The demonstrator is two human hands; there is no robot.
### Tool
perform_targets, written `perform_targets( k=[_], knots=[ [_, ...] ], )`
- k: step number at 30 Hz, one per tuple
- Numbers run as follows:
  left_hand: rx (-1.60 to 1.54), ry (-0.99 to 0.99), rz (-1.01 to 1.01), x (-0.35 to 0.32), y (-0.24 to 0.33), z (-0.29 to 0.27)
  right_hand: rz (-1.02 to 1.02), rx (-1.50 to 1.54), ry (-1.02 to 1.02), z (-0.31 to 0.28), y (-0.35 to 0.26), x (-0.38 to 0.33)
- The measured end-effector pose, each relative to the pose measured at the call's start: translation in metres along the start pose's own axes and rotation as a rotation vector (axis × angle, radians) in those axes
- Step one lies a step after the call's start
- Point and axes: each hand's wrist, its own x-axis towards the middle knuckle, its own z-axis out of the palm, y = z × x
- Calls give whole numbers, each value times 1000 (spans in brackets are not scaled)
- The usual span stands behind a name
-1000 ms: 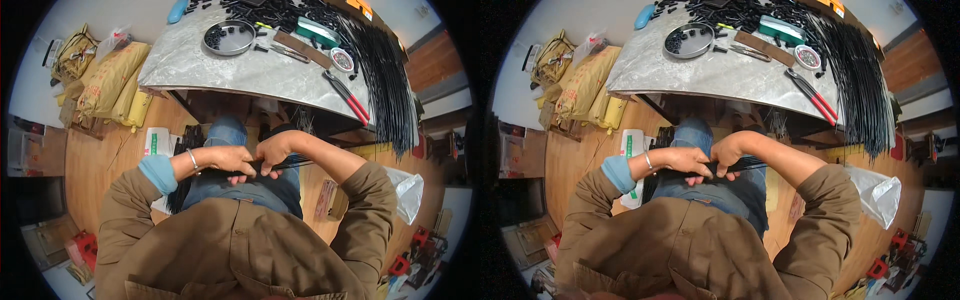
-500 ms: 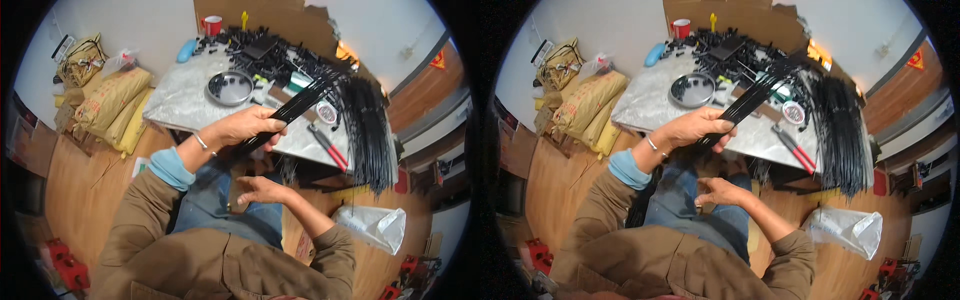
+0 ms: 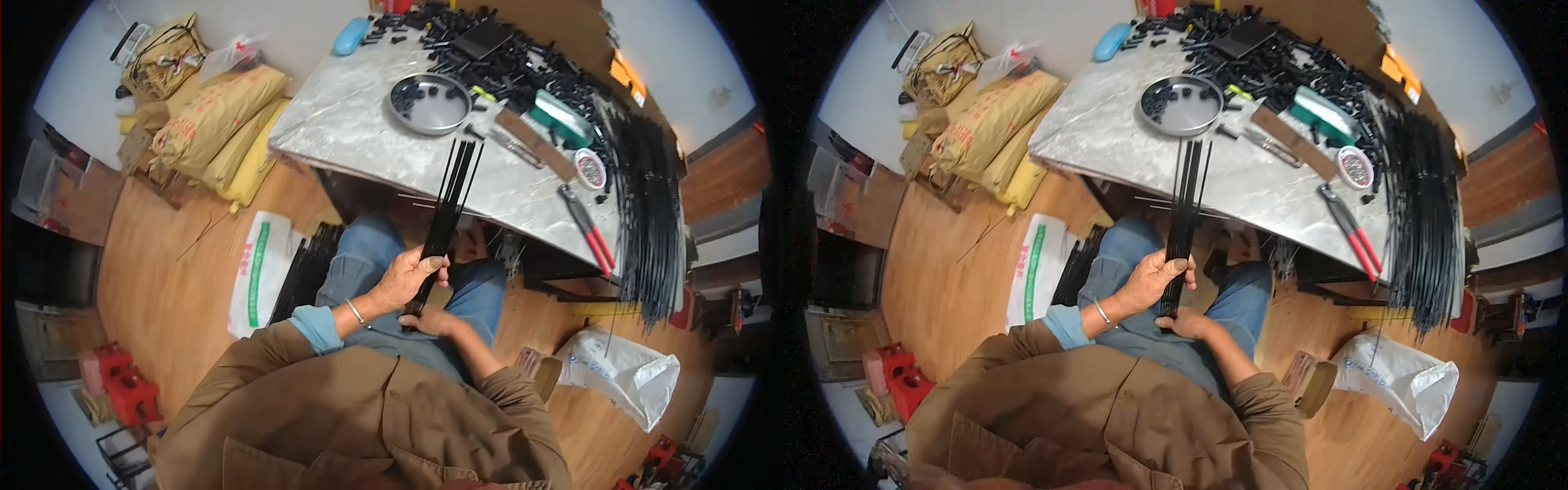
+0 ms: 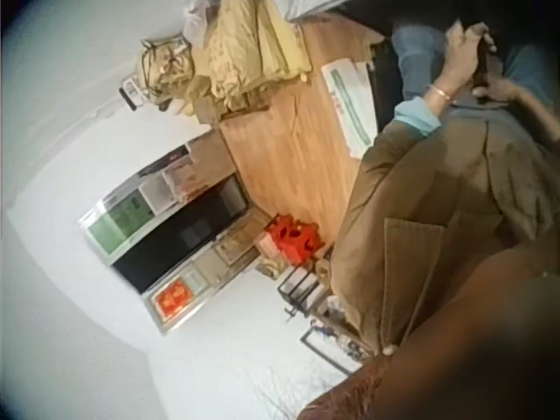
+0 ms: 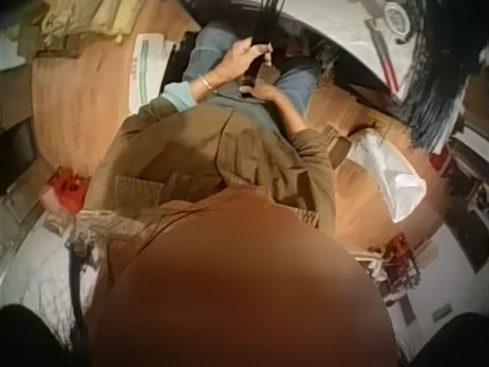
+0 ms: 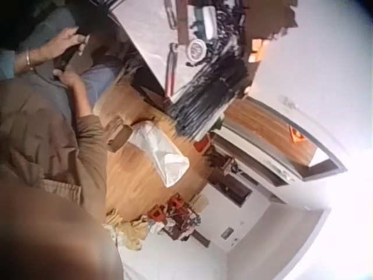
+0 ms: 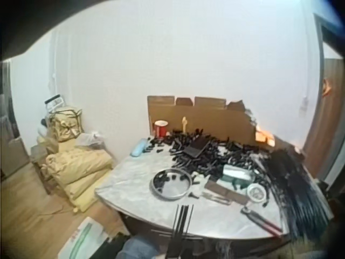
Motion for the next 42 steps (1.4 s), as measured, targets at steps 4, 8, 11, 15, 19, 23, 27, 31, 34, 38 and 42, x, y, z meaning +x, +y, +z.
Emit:
perform_targets(
  k=[4, 8, 11, 15, 19, 23, 27, 31, 34, 38, 42],
  knots=[
    [45, -13, 63, -18, 4, 12, -41, -107, -159, 0, -24, -21],
    [149, -131, 149, -15, 9, 20, -46, -306, -213, 20, 11, -9],
    [66, -111, 86, 13, 43, 29, 40, -275, -330, 15, -17, -15],
    [4, -121, 12, 12, 39, 46, -176, 40, -284, -22, -15, -47],
    [1, -139, 5, 2, 35, 58, -267, 283, 152, -152, -125, -152],
    [-115, -273, -47, 7, 33, 72, -803, 558, 551, -177, -180, -171],
    [-184, -185, -146, 19, 30, 57, -1009, 504, 193, -143, -237, -197],
    [-154, -65, -162, 13, 31, 60, -1082, 681, 335, -121, -231, -213],
    [-122, -40, -213, 7, 51, 68, -499, 358, 908, -143, -197, -189],
    [-146, -82, -172, 5, 44, 71, -146, 26, 812, -138, -161, -172],
    [-106, -69, -203, 4, 46, 72, -144, -2, 849, -141, -153, -178]
  ],
)
